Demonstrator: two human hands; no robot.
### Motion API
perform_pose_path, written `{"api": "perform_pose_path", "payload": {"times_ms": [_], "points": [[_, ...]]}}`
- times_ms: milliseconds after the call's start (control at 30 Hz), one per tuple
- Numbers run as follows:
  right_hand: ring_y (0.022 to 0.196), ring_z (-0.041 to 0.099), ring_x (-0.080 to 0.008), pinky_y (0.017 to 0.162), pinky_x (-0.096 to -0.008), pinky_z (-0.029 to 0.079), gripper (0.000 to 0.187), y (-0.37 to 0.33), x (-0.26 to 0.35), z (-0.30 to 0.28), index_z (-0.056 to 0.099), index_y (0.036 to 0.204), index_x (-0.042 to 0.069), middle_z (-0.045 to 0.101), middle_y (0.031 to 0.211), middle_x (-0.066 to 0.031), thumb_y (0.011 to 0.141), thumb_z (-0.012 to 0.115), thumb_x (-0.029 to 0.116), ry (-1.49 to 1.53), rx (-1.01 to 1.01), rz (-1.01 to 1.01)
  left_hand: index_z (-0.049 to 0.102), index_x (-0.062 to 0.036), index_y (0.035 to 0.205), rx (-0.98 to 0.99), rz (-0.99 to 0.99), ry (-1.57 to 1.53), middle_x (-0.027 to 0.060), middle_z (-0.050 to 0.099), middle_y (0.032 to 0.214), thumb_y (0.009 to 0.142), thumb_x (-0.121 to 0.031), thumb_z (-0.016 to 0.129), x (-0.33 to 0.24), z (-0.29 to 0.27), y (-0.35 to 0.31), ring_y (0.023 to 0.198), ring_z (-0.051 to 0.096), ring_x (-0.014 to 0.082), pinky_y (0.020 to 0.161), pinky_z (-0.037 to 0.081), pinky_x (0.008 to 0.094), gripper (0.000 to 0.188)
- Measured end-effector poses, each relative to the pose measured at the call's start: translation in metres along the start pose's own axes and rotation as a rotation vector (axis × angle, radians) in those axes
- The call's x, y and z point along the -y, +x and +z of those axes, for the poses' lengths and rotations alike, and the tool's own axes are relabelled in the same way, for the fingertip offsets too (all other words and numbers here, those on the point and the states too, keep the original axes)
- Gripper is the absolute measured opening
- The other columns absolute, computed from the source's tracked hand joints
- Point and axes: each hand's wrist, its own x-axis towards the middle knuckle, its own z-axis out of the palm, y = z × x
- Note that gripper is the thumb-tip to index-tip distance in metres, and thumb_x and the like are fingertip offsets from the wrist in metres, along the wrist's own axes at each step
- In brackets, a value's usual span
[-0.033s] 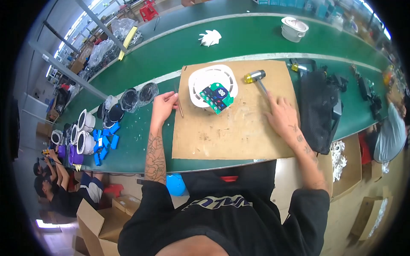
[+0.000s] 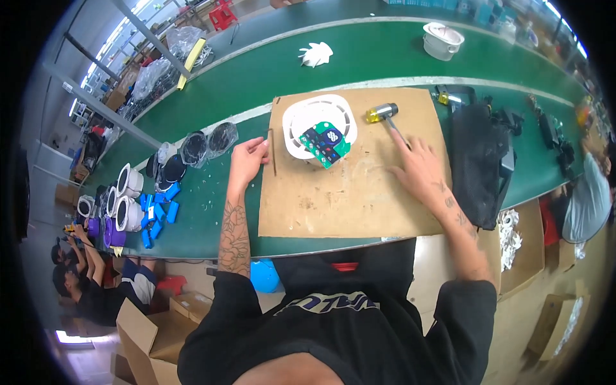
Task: The person assembles white plastic circular housings at a manufacturing workbench, using a rubber mallet and a hex key to fit the parts together.
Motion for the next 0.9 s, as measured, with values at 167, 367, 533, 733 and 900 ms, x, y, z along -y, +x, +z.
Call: {"api": "perform_pose_path", "payload": {"times_ms": [167, 367, 533, 733, 900], "points": [[0.141, 0.033, -0.0340, 0.111, -0.0480, 0.034, 0.087, 0.060, 0.042, -0.014, 0.042, 0.147, 0.022, 0.034, 0.153, -0.0145, 0.070, 0.084, 0.024, 0.183, -0.037, -0.496, 0.065, 0.0085, 0.116, 0.153, 0.031, 0.106, 0.0099, 0.073, 0.088, 0.091, -0.020, 0.069, -0.004, 0.016, -0.035, 0.077, 0.067, 0.0114, 0.071, 0.055, 0.0277, 0.038], [0.146, 0.027, -0.0313, 0.111, -0.0514, 0.032, 0.081, 0.104, 0.054, -0.005, 0.052, 0.137, 0.015, 0.036, 0.155, -0.0095, 0.065, 0.086, 0.028, 0.201, 0.015, -0.758, 0.066, 0.0062, 0.110, 0.712, -0.037, -0.309, 0.0080, 0.070, 0.094, 0.095, -0.019, 0.065, -0.021, 0.058, -0.067, 0.083, 0.066, 0.0139, 0.076, 0.055, 0.0275, 0.029], [0.146, 0.026, -0.0369, 0.114, -0.0516, 0.030, 0.078, 0.112, 0.066, -0.004, 0.056, 0.127, 0.006, 0.041, 0.151, -0.0117, 0.061, 0.089, 0.033, 0.323, 0.022, -0.781, 0.062, 0.0051, 0.121, 0.765, -0.052, -0.378, 0.0127, 0.068, 0.106, 0.097, -0.017, 0.062, -0.021, 0.073, -0.061, 0.092, 0.067, 0.0160, 0.082, 0.057, 0.0302, 0.032], [0.139, 0.035, -0.0437, 0.114, -0.0476, 0.032, 0.083, 0.081, 0.066, 0.005, 0.057, 0.126, 0.001, 0.041, 0.145, -0.0246, 0.063, 0.088, 0.044, 0.422, -0.050, -0.651, 0.062, 0.0051, 0.119, 0.682, -0.023, -0.437, 0.0093, 0.067, 0.102, 0.098, -0.022, 0.062, -0.009, 0.084, -0.060, 0.088, 0.065, 0.0150, 0.076, 0.057, 0.0299, 0.034], [0.139, 0.036, -0.0400, 0.110, -0.0495, 0.036, 0.082, 0.081, 0.061, -0.019, 0.059, 0.129, 0.009, 0.042, 0.145, -0.0229, 0.061, 0.087, 0.045, 0.212, 0.008, -0.716, 0.061, 0.0061, 0.120, 0.642, -0.071, -0.493, 0.0118, 0.067, 0.106, 0.098, -0.022, 0.060, -0.006, 0.074, -0.080, 0.092, 0.066, 0.0172, 0.080, 0.058, 0.0312, 0.036]]}}
